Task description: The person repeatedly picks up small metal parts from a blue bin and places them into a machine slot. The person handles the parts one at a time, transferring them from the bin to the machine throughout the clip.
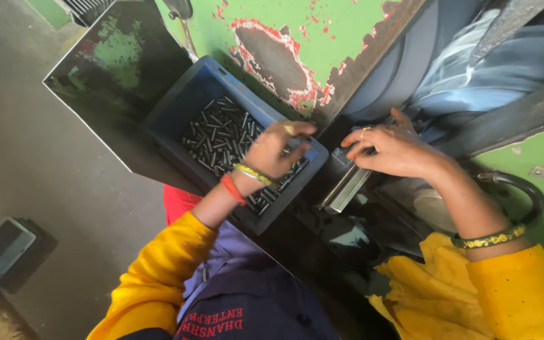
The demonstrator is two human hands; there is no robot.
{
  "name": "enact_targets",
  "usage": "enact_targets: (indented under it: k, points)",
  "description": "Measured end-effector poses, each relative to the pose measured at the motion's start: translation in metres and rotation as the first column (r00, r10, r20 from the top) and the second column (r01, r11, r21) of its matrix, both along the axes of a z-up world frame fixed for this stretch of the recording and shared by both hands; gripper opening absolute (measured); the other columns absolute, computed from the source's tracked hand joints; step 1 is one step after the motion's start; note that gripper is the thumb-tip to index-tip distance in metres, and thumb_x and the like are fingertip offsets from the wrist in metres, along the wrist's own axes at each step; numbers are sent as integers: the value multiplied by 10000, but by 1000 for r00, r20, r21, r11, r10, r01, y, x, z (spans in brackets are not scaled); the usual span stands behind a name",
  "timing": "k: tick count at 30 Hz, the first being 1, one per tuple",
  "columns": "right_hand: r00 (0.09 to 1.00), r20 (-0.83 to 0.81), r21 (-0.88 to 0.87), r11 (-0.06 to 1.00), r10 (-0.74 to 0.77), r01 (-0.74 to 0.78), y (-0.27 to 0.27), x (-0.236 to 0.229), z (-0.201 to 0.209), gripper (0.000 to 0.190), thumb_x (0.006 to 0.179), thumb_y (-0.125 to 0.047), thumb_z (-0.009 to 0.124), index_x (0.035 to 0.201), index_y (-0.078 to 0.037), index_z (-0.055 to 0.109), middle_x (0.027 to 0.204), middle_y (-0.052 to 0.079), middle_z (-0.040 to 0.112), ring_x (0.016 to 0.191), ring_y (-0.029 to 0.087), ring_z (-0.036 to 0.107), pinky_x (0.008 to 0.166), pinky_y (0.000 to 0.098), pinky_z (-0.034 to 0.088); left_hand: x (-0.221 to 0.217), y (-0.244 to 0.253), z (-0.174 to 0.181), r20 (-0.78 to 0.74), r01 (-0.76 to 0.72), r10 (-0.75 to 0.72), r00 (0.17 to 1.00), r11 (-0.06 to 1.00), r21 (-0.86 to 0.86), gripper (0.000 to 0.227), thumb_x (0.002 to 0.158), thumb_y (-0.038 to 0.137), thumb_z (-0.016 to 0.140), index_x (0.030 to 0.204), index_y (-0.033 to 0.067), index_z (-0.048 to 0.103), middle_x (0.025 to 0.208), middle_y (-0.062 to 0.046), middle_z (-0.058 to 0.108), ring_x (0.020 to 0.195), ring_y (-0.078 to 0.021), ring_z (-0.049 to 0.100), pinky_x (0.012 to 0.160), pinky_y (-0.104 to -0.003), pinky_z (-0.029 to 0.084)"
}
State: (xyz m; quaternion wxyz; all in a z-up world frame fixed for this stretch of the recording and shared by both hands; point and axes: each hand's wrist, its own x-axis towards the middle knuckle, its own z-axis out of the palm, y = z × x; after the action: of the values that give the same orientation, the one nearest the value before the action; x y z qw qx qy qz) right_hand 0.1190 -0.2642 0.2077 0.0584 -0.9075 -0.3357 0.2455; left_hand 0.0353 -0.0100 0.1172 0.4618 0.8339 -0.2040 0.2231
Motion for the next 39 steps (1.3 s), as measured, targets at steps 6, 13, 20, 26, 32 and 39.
enact_targets:
  k: [6, 13, 20, 26, 32, 39]
  points:
    - [999, 48, 60, 998, 19, -22, -6, 6, -12, 361, 877, -263, 617, 1229, -220, 685, 1029, -84, 819, 1175, 104, 667, 1243, 579, 25, -13, 38, -29, -577, 358, 256, 776, 575, 736, 281, 891, 307, 725, 1087, 107, 694, 1096, -122, 735, 1045, -319, 702, 848, -448, 575]
    - [996, 92, 54, 998, 21, -26, -7, 5, -13, 320, 871, -241, 631, 1178, -194, 707, 1001, -69, 818, 1135, 99, 674, 1220, 537, 62, -15, 46, -91, -604, 470, 356, 713, 397, 788, 234, 951, 163, 628, 1174, 157, 700, 1217, -132, 708, 1126, -318, 698, 870, -491, 579]
    - [993, 114, 69, 997, 14, -22, -7, 5, -12, 289, 880, -246, 635, 1150, -189, 723, 982, -64, 821, 1136, 104, 681, 1231, 518, 99, -25, 51, -51, -548, 233, 313, 776, 666, 709, 242, 850, 171, 716, 1086, 117, 714, 1108, -157, 740, 1022, -337, 717, 839, -437, 583]
    - [987, 157, 22, 999, -42, 39, -7, 6, -17, 277, 901, -254, 616, 1145, -176, 720, 1009, -37, 807, 1106, 140, 705, 1258, 552, 70, -22, 1, -10, -131, 34, -51, 990, 991, -129, 186, 851, 130, 789, 1021, 74, 737, 999, -84, 755, 858, -240, 763, 796, -353, 615]
    - [997, 58, 155, 987, -56, 46, -8, 9, -10, 377, 977, -298, 422, 1192, -176, 707, 1037, -15, 810, 1132, 160, 690, 1246, 541, 88, -17, -67, -4, -287, 77, -190, 939, 929, -362, 182, 849, 125, 813, 1014, 76, 754, 982, -79, 768, 885, -241, 758, 806, -335, 578]
    - [1000, 12, 76, 997, 18, -19, -3, 1, 4, 378, 959, -381, 466, 1208, -214, 697, 1170, -6, 759, 1153, 197, 659, 1186, 582, 81, -2, -73, -9, -171, 142, -186, 968, 961, -238, 319, 904, -6, 643, 1189, 111, 725, 1120, -94, 760, 1008, -301, 727, 896, -375, 573]
